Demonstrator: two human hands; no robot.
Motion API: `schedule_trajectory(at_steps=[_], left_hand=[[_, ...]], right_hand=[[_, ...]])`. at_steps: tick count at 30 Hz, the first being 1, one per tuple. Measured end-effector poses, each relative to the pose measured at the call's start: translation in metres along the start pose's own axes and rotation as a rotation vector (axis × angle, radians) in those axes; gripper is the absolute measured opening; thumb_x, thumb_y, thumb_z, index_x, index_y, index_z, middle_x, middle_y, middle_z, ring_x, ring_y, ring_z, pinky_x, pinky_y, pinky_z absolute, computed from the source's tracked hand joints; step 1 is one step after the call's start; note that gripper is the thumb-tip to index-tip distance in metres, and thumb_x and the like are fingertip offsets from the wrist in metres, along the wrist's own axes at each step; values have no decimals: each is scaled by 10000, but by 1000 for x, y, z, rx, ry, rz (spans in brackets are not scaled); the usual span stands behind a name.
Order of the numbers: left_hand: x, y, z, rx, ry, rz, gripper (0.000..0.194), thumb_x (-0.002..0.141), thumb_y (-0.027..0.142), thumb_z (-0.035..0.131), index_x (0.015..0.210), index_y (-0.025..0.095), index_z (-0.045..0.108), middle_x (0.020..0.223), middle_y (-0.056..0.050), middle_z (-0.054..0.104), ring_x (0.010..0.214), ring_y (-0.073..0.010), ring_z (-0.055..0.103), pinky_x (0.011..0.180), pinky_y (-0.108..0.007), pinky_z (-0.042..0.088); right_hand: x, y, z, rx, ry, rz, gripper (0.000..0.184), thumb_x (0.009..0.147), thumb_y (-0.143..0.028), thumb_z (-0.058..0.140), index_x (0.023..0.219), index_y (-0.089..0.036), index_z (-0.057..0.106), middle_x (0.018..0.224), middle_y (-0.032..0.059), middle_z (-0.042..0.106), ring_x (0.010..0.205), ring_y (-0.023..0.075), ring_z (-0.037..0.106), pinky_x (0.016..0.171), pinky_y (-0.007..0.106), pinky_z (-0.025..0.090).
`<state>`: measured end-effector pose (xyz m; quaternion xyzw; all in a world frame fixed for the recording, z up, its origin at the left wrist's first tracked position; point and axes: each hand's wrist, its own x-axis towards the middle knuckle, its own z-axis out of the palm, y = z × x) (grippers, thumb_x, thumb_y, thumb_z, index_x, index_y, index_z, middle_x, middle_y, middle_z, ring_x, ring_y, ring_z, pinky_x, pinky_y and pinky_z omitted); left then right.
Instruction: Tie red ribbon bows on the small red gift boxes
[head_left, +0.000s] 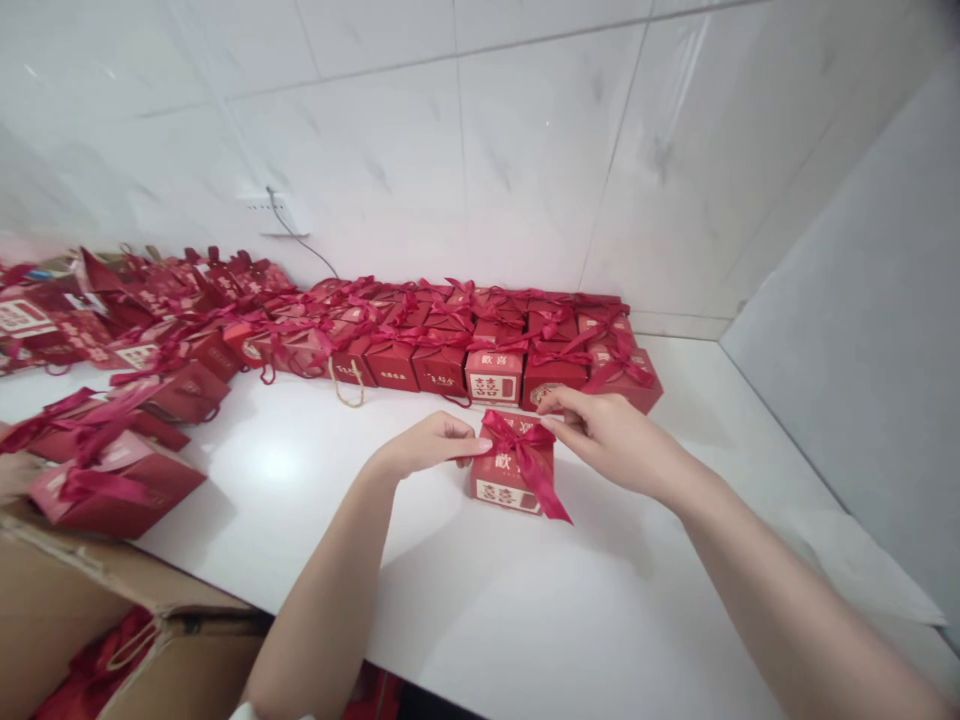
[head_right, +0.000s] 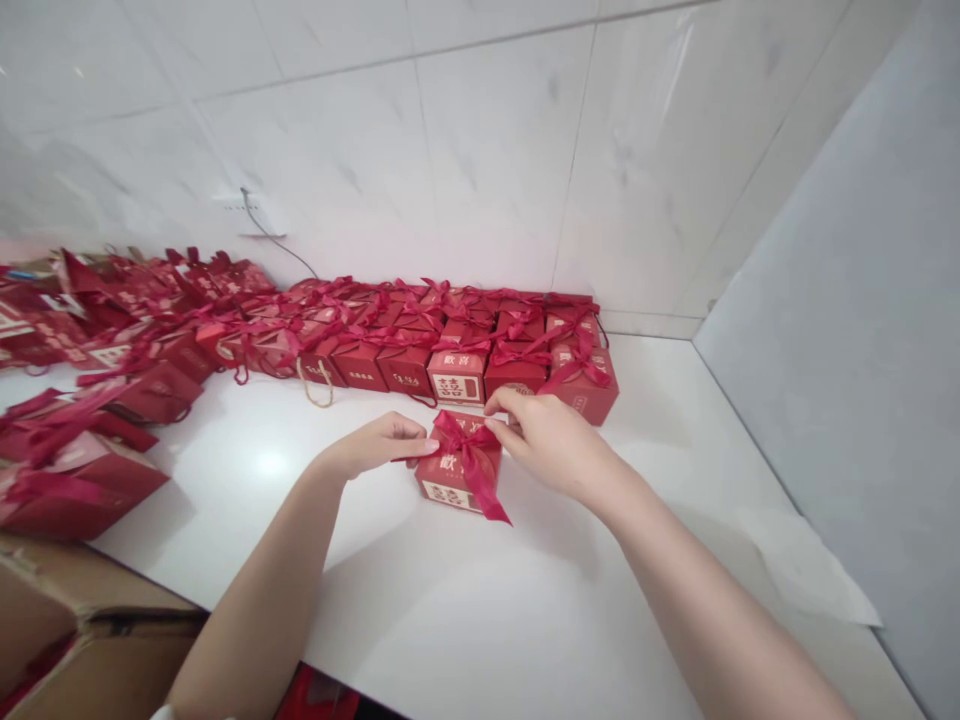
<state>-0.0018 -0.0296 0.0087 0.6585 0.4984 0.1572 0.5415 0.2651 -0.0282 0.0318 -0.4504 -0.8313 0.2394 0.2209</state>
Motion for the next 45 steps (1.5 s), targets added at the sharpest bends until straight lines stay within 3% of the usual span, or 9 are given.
schedule_trajectory(at_steps=[4, 12, 17, 24, 29, 33, 36, 40, 45], left_hand=[[-6, 5, -6, 73, -111, 6, 449, 806, 559, 636, 646, 139, 655, 598, -17, 583, 543, -102, 449, 539, -239, 343], [-15, 11, -11, 27, -440, -78, 294, 791, 463, 701, 859, 192, 793, 644, -48, 718, 547, -139, 614, 571, -245, 489], [-12, 11, -4, 78, -568, -131, 274, 824, 450, 672, 880, 210, 793, 761, -65, 759, 565, -147, 676, 511, -222, 466], [0, 5, 9, 109, -625, -219, 351, 828, 525, 644, 942, 223, 781, 861, -77, 769, 685, -186, 730, 579, -235, 516], [8, 3, 20, 102, -592, -238, 326, 808, 494, 675, 932, 207, 770, 889, -86, 766, 755, -193, 734, 630, -239, 518], [8, 0, 15, 145, -562, -246, 270, 738, 421, 740, 852, 177, 756, 883, -93, 758, 766, -214, 725, 674, -273, 527], [4, -4, 2, 226, -468, -263, 237, 717, 315, 722, 918, 189, 732, 867, -62, 745, 737, -214, 715, 658, -280, 516], [2, -5, -10, 231, -97, -280, 316, 834, 390, 565, 1066, 193, 651, 1003, -79, 710, 778, -221, 700, 648, -303, 517], [17, 2, 13, 85, 471, 127, 390, 896, 529, 506, 1067, 202, 633, 1150, -75, 653, 1131, -238, 579, 935, -348, 472]], right_hand=[[-8, -11, -7, -15, -109, -45, 240, 923, -311, 482, 1071, -293, 671, 790, 15, 703, 651, 180, 611, 559, 267, 376], [-19, -20, -10, -62, -335, -50, 386, 917, -312, 487, 1269, -337, 644, 878, 37, 735, 687, 193, 629, 615, 287, 403], [-22, -16, -12, -96, -356, -48, 481, 880, -323, 541, 1359, -358, 559, 909, 55, 721, 725, 222, 635, 629, 298, 407], [-26, -21, -13, -37, -344, -109, 538, 877, -321, 558, 1409, -362, 490, 823, 32, 687, 647, 187, 601, 589, 273, 384], [-25, -22, -6, 196, -608, -174, 660, 841, -321, 628, 1463, -360, 410, 840, -2, 706, 655, 159, 623, 610, 251, 435], [-24, -17, -4, 188, -715, -123, 718, 813, -321, 653, 1476, -364, 381, 955, 13, 723, 703, 162, 650, 623, 248, 452], [-25, -18, -7, 146, -760, -70, 840, 800, -359, 668, 1526, -369, 246, 1005, 24, 727, 671, 156, 655, 590, 242, 446], [-30, -22, -10, 98, -713, 5, 1011, 780, -427, 682, 1558, -314, 46, 1017, 53, 735, 636, 171, 648, 538, 254, 425], [-33, -23, -11, 62, -706, 7, 999, 790, -461, 657, 1560, -303, 41, 1015, 59, 729, 657, 183, 646, 532, 261, 418]])
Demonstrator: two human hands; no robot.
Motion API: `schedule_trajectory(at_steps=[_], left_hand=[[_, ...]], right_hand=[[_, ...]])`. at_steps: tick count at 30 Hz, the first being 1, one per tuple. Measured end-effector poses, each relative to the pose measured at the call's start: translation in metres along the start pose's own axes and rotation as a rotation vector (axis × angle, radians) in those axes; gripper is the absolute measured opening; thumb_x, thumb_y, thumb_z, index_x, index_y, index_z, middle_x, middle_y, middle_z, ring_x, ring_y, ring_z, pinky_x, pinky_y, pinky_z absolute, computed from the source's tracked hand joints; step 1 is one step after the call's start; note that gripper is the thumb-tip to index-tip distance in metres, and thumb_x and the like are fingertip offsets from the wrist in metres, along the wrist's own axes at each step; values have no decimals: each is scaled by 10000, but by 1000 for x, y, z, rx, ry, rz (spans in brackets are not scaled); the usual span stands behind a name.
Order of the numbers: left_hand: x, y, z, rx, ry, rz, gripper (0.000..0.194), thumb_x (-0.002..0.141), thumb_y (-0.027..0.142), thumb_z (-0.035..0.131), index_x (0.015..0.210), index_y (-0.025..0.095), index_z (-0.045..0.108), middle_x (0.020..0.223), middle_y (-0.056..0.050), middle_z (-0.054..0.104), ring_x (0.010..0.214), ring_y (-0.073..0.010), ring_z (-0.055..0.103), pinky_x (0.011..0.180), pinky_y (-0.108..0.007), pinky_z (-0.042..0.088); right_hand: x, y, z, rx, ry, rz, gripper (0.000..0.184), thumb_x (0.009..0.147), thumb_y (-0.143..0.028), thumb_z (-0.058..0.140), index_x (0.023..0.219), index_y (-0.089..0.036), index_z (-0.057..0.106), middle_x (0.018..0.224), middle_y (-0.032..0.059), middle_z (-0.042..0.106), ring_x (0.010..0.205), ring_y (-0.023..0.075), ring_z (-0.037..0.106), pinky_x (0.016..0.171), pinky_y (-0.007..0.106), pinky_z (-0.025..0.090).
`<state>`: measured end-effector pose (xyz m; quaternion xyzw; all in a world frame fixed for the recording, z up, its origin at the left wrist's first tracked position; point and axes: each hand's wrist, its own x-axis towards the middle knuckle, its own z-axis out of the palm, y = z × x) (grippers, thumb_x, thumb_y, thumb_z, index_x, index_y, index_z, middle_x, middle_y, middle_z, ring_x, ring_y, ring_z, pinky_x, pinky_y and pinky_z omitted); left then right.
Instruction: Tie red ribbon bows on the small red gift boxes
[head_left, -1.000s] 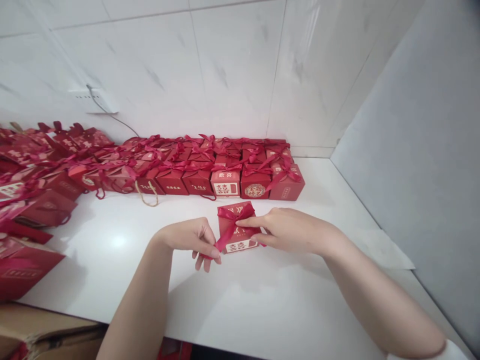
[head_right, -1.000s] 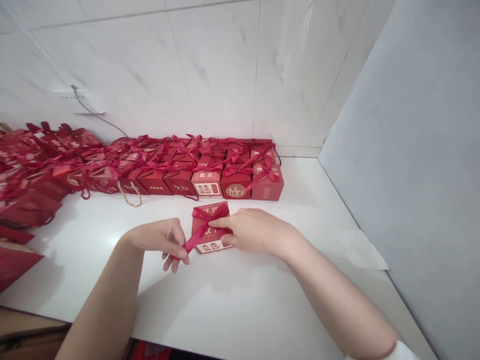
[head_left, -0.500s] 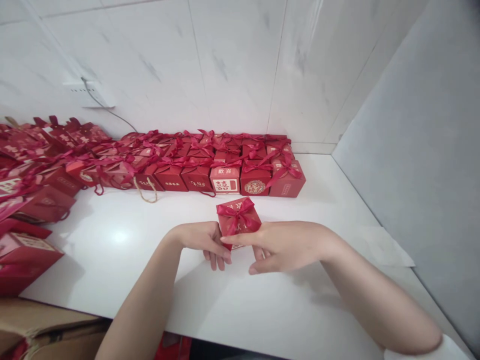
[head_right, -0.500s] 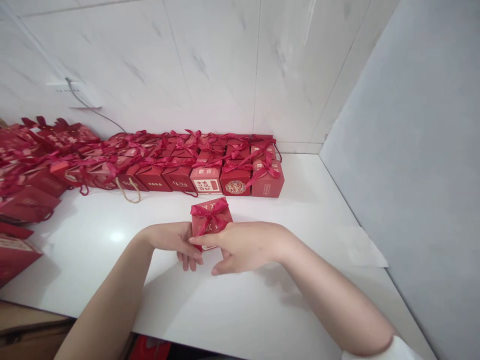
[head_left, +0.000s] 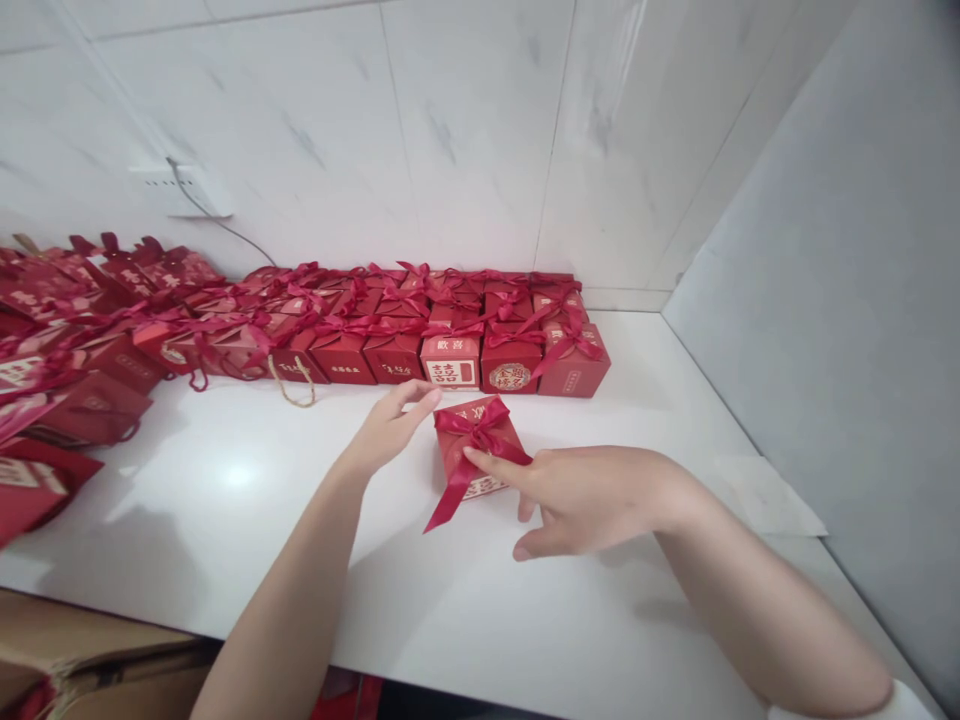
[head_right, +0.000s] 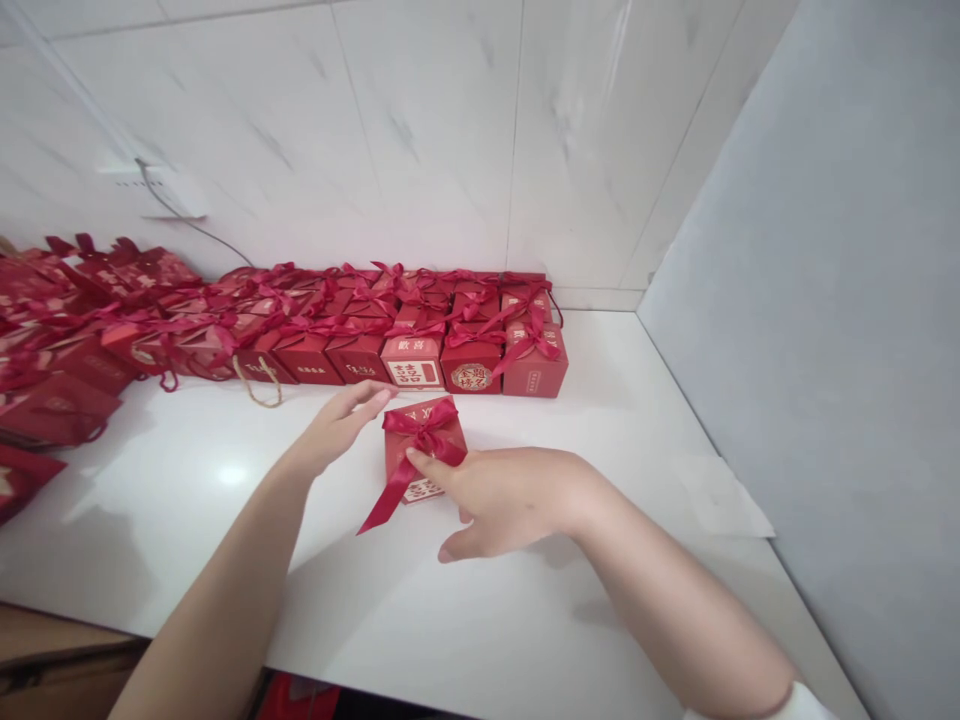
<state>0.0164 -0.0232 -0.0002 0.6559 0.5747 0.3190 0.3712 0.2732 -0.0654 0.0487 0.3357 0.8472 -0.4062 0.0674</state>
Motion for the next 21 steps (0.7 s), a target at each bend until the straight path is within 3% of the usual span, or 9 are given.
schedule_trajectory(at_steps=[2, 6, 11, 14, 17, 19, 21], left_hand=[[-1, 4, 16, -122, 41, 72, 378, 869, 513, 579, 1091, 210, 625, 1182, -64, 635, 1158, -235, 563, 981, -349, 445], [-5, 6, 36, -321, -123, 31, 415, 797, 447, 706, 1113, 198, 603, 1157, -74, 648, 1078, -250, 615, 927, -361, 487], [-4, 2, 39, -333, -163, 21, 479, 756, 341, 754, 1180, 208, 575, 1201, -81, 635, 1062, -259, 630, 914, -376, 500], [-3, 1, 38, -305, -184, 49, 488, 768, 311, 739, 1208, 220, 549, 1204, -78, 628, 1074, -258, 624, 929, -386, 493], [-4, 0, 36, -232, -141, 217, 468, 791, 306, 718, 1218, 230, 542, 1261, -80, 585, 1177, -259, 564, 1022, -404, 432], [-5, 0, 35, -149, -104, 327, 349, 797, 296, 710, 1118, 217, 598, 1259, -81, 573, 1228, -262, 520, 1078, -419, 375], [-6, 0, 36, -101, -95, 349, 187, 812, 296, 692, 962, 199, 638, 1209, -84, 586, 1225, -263, 514, 1086, -432, 357]], right_hand=[[-1, -1, -2, 6, -32, 3, 975, 800, -480, 641, 1559, -313, 51, 1045, 63, 717, 657, 176, 645, 531, 258, 413], [-1, -2, -5, 24, -82, 28, 939, 807, -510, 625, 1558, -321, 95, 1020, 55, 713, 697, 194, 654, 557, 265, 428], [2, 0, -2, 26, -67, 22, 970, 794, -493, 653, 1560, -311, 89, 938, 43, 722, 812, 240, 663, 605, 286, 451], [-2, 0, -7, 34, -27, -26, 824, 812, -451, 650, 1527, -358, 250, 953, 24, 724, 785, 218, 662, 605, 280, 450], [-8, 0, -20, 64, 90, -85, 521, 878, -411, 582, 1389, -372, 491, 913, -3, 719, 729, 181, 647, 613, 273, 448], [-8, 5, -27, 90, 247, -96, 369, 915, -423, 528, 1266, -328, 592, 891, 0, 709, 742, 178, 637, 640, 283, 455], [0, 14, -31, 112, 444, -102, 296, 932, -442, 497, 1133, -280, 642, 967, 22, 696, 839, 191, 632, 720, 307, 468]])
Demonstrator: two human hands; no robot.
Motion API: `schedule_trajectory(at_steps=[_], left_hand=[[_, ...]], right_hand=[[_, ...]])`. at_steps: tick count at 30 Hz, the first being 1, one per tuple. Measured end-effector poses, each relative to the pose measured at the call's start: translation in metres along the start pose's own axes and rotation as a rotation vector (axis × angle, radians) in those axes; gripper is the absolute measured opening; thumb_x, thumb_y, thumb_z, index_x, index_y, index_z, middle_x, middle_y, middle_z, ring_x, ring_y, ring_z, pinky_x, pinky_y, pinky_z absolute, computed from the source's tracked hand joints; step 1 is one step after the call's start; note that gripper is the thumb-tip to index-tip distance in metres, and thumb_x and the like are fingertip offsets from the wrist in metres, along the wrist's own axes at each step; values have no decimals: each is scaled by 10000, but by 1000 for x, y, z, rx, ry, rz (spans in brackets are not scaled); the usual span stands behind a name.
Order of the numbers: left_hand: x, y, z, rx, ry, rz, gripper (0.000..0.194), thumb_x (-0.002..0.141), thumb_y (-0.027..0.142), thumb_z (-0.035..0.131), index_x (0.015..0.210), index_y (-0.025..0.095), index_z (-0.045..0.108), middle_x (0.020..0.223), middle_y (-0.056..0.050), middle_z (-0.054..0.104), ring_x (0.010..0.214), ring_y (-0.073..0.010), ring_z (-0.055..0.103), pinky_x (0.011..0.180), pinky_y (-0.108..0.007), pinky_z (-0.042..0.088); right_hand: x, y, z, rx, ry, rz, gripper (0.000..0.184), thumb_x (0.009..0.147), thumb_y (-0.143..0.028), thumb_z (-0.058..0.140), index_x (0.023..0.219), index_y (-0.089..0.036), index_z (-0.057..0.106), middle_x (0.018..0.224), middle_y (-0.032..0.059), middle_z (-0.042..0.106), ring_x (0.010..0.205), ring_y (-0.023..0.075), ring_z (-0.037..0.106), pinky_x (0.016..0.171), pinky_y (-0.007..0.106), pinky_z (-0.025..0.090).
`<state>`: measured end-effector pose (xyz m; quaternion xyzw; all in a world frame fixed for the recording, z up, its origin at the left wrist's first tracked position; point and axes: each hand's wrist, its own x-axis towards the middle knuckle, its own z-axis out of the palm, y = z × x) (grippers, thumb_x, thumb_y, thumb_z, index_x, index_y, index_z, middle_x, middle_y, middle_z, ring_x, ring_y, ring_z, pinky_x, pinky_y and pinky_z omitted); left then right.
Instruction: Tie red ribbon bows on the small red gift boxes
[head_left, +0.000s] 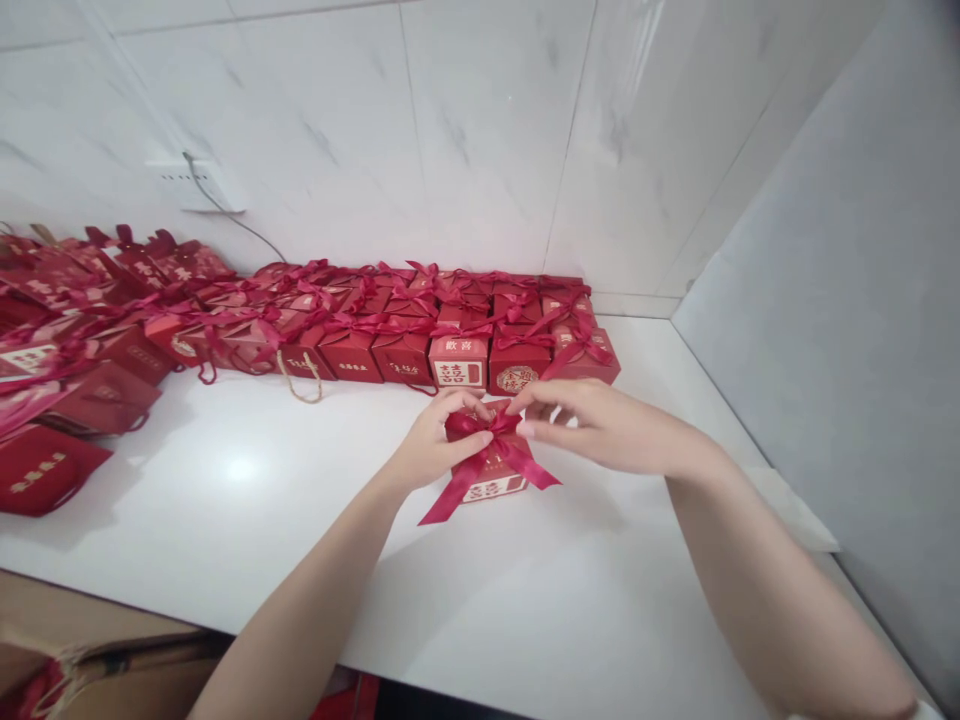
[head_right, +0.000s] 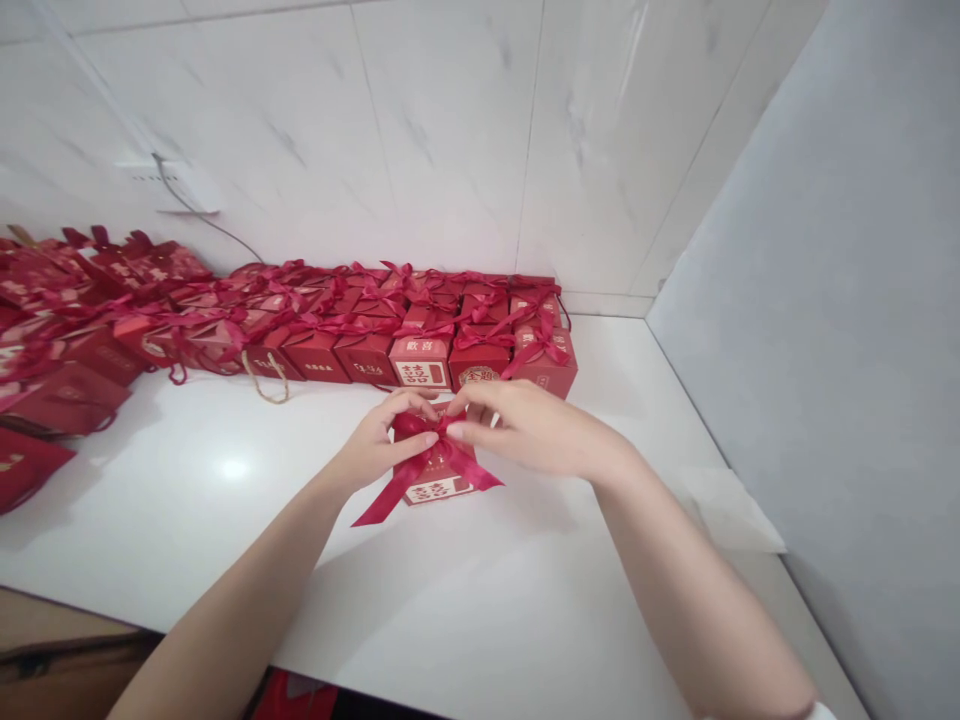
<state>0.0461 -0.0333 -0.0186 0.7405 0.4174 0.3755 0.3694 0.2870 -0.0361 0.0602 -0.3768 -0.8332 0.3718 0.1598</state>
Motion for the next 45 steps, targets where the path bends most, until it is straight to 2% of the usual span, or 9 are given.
schedule_trajectory(at_steps=[2, 4, 11, 17, 25, 34, 39, 42, 45], left_hand=[[-1, 0, 2, -3, 2, -30, 131, 823, 307, 680, 863, 189, 641, 1165, -84, 595, 1203, -260, 527, 1071, -431, 370], [-1, 0, 4, -20, 21, -55, 141, 827, 324, 678, 835, 188, 643, 1139, -82, 597, 1191, -255, 533, 1065, -425, 374], [-3, 1, 6, -42, 33, -67, 125, 835, 304, 662, 820, 185, 626, 1160, -71, 569, 1179, -230, 532, 1078, -404, 362], [-1, -5, -1, -23, -60, -36, 115, 825, 282, 668, 808, 182, 615, 1172, -76, 541, 1208, -226, 505, 1077, -382, 357], [3, -2, -4, 21, -131, -18, 100, 831, 264, 643, 794, 178, 608, 1105, -67, 566, 1095, -213, 550, 1014, -369, 396], [5, -1, -6, 91, -163, -20, 91, 817, 275, 643, 795, 188, 629, 1075, -67, 606, 1097, -232, 559, 1018, -389, 398], [3, 2, -7, 93, -156, -31, 140, 834, 321, 633, 802, 187, 609, 1122, -70, 585, 1106, -230, 555, 1038, -398, 383], [2, 4, -11, 3, -69, -31, 187, 868, 374, 605, 895, 195, 558, 1114, -57, 581, 1069, -197, 561, 963, -336, 420], [2, 4, -22, 50, 111, -67, 242, 897, 433, 555, 891, 194, 515, 959, -19, 576, 896, -152, 557, 827, -275, 426]], right_hand=[[11, 13, 5, 32, 159, -3, 283, 940, -450, 477, 1064, -254, 639, 1085, 43, 662, 971, 207, 609, 829, 337, 464], [23, 26, 13, 93, 209, 25, 292, 938, -467, 473, 1070, -246, 610, 1135, 55, 634, 1026, 214, 591, 881, 359, 457], [35, 42, 27, 187, -3, 20, 292, 845, -514, 622, 815, -231, 558, 1256, 46, 580, 1210, 262, 520, 1034, 425, 385], [35, 43, 24, 278, -163, 39, 280, 871, -533, 595, 859, -264, 673, 1458, 4, 458, 1347, 280, 428, 1123, 432, 307], [47, 57, 33, 412, -98, 56, 331, 885, -552, 577, 886, -251, 715, 1449, 35, 436, 1405, 250, 337, 1156, 423, 267], [51, 58, 39, 496, -67, 10, 270, 888, -387, 578, 709, -191, 627, 1341, 64, 492, 1280, 237, 468, 1064, 413, 358], [52, 58, 40, 518, -60, -11, 317, 868, -439, 589, 677, -186, 588, 1229, 63, 567, 1166, 235, 531, 1029, 404, 377], [46, 54, 32, 493, -26, -25, 322, 878, -527, 574, 840, -210, 614, 1132, 42, 614, 1098, 214, 550, 1006, 386, 389], [39, 51, 21, 417, 151, 52, 402, 896, -610, 500, 930, -222, 598, 1025, 31, 644, 980, 193, 581, 925, 357, 425]])
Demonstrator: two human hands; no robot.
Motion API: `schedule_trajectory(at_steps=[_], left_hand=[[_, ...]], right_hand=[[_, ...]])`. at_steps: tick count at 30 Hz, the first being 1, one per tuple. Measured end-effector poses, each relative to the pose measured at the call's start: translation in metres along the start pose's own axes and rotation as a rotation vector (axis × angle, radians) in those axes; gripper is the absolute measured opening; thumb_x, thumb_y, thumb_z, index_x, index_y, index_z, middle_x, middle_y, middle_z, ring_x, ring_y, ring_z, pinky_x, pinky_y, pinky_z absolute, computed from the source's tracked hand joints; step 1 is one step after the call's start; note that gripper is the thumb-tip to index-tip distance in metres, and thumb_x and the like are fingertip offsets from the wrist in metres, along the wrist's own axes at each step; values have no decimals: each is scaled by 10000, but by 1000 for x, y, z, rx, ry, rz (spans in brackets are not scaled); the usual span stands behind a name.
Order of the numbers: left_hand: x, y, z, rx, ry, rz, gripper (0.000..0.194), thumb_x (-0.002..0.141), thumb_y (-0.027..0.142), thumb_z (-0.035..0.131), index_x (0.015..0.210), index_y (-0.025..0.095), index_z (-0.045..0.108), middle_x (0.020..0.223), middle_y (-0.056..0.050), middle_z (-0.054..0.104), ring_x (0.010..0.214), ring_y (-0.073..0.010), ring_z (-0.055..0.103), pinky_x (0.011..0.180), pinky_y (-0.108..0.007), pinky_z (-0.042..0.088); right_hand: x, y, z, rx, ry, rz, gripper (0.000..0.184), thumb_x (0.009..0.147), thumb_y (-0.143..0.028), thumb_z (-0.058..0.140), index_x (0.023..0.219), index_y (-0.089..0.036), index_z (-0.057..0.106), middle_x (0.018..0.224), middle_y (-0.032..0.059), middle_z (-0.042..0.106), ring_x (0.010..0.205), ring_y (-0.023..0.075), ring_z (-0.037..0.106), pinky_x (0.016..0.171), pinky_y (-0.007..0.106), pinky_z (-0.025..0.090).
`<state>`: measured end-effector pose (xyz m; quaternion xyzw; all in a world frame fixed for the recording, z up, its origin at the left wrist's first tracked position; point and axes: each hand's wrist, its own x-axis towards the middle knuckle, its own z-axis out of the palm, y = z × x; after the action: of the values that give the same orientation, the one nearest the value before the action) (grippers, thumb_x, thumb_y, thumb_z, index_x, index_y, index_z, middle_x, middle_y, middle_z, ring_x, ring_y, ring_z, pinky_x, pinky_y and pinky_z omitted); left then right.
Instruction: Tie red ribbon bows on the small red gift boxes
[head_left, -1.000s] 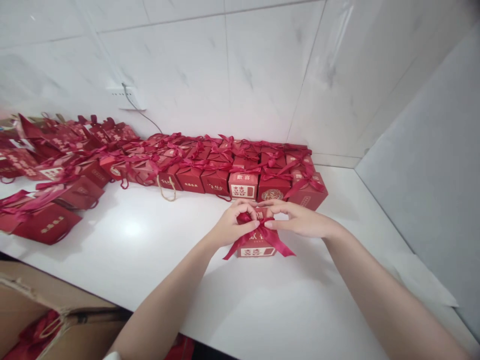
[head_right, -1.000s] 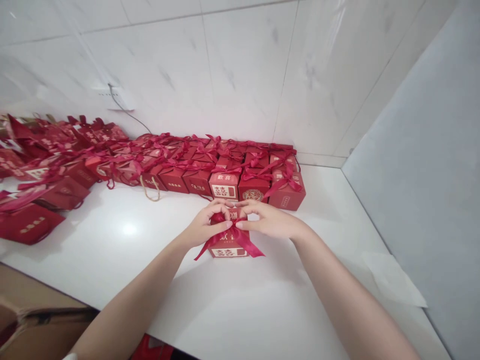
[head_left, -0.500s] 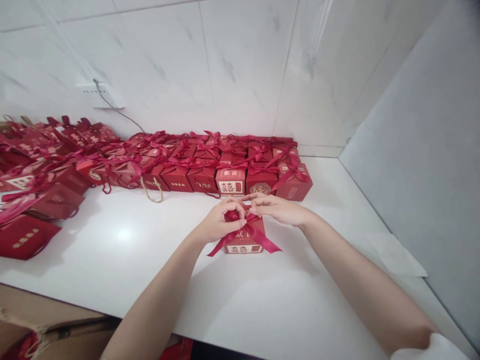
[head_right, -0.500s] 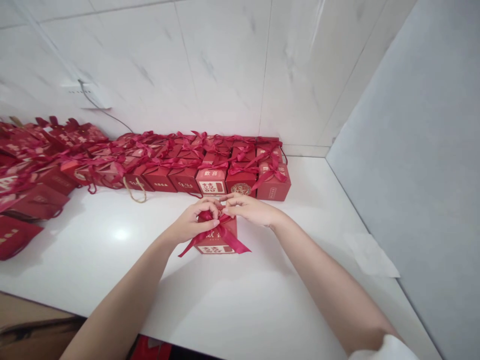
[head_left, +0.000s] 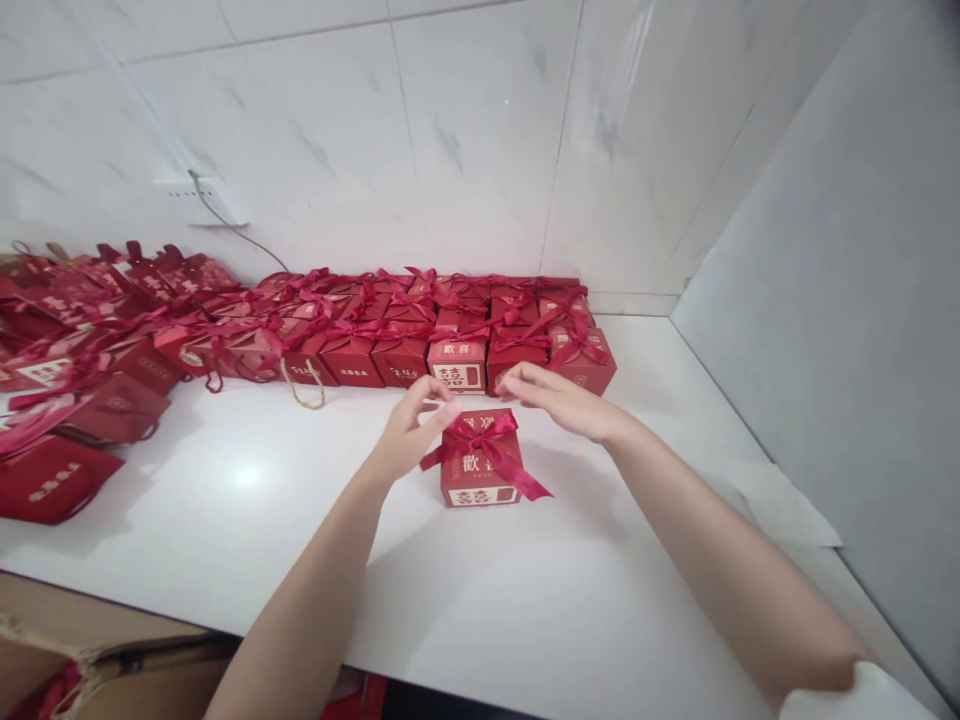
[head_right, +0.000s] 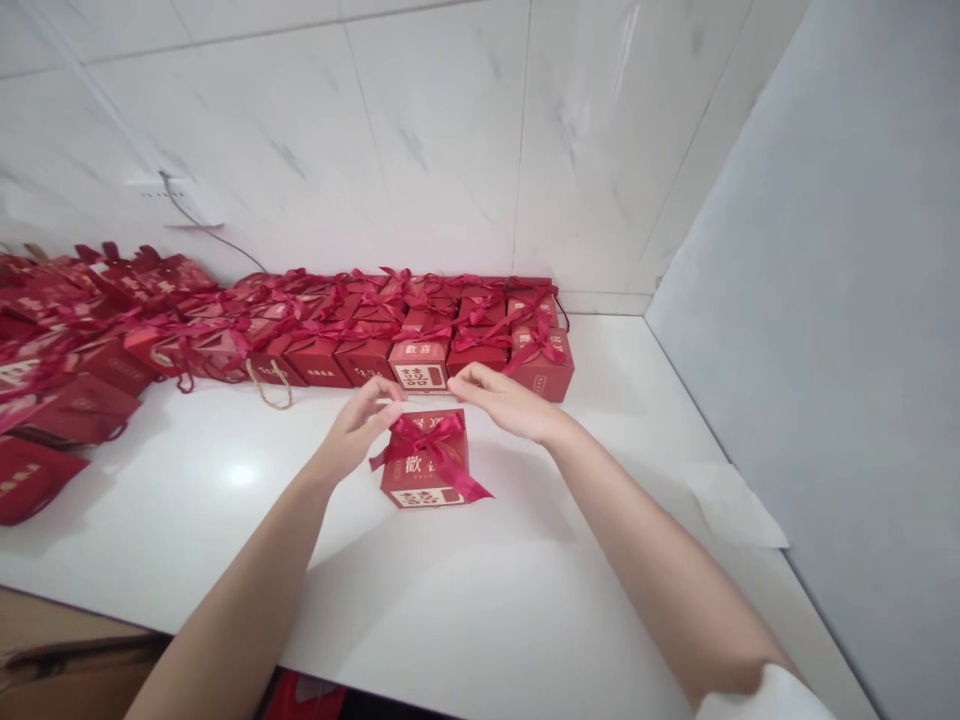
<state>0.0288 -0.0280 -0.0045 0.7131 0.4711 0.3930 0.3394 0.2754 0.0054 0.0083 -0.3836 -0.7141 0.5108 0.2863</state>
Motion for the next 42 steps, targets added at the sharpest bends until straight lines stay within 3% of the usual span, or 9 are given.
schedule_trajectory(at_steps=[2, 7, 11, 16, 20, 25, 31, 36, 42], left_hand=[[1, -2, -9, 130, 32, -35, 310, 899, 470, 539, 797, 178, 516, 804, 3, 541, 765, -134, 507, 716, -251, 392], [1, -2, -22, 171, -175, -155, 465, 877, 546, 526, 626, 158, 474, 608, 23, 413, 594, -108, 379, 549, -242, 283], [1, 0, -22, 119, -217, -165, 475, 843, 515, 594, 577, 155, 432, 570, 33, 374, 569, -93, 356, 546, -233, 286], [1, 2, -24, 68, -244, -125, 446, 856, 491, 587, 588, 153, 472, 588, 17, 435, 589, -102, 400, 565, -238, 330], [0, 2, -24, 53, -260, -154, 409, 831, 489, 623, 633, 157, 490, 604, 21, 429, 583, -98, 390, 545, -229, 323], [-1, 1, -23, 209, -177, -169, 413, 808, 486, 648, 642, 169, 443, 618, 35, 424, 576, -93, 373, 532, -218, 307], [-4, 8, -24, 356, -245, -178, 451, 861, 514, 557, 593, 170, 445, 562, 27, 421, 547, -105, 370, 514, -240, 284], [-5, 12, -25, 224, -271, -120, 396, 895, 435, 521, 611, 168, 450, 592, 23, 431, 575, -105, 384, 544, -240, 300], [-4, 8, -24, 136, -192, -101, 361, 899, 406, 533, 637, 159, 504, 625, 16, 464, 599, -103, 413, 559, -237, 310]], right_hand=[[-2, -3, -4, -94, 56, 85, 515, 893, -678, 427, 809, -200, 597, 850, 36, 654, 819, 186, 601, 817, 341, 452], [-2, -5, 1, -163, -131, 231, 658, 841, -764, 403, 621, -177, 605, 626, 53, 643, 595, 172, 598, 669, 323, 471], [-3, -7, 5, -215, -154, 141, 593, 825, -728, 487, 591, -190, 575, 589, 22, 615, 571, 157, 579, 624, 299, 446], [-6, -11, 0, -163, -200, 106, 604, 890, -696, 390, 618, -192, 579, 615, 22, 628, 558, 144, 563, 657, 307, 456], [-7, -13, 0, -191, -243, 67, 499, 846, -656, 523, 662, -194, 568, 626, -4, 602, 571, 132, 535, 585, 274, 407], [-5, -9, 2, -199, -246, 61, 423, 842, -591, 572, 691, -197, 548, 614, -26, 560, 571, 121, 511, 543, 255, 364], [-4, -9, 0, -124, -293, 105, 509, 859, -650, 507, 647, -190, 556, 611, -5, 589, 565, 128, 526, 604, 281, 406], [-4, -9, -1, -105, -305, 94, 455, 840, -620, 562, 692, -189, 569, 619, -19, 575, 569, 117, 495, 596, 270, 386], [-4, -9, -2, -86, -285, 60, 444, 848, -595, 576, 673, -189, 538, 628, -27, 558, 580, 109, 485, 606, 263, 385]])
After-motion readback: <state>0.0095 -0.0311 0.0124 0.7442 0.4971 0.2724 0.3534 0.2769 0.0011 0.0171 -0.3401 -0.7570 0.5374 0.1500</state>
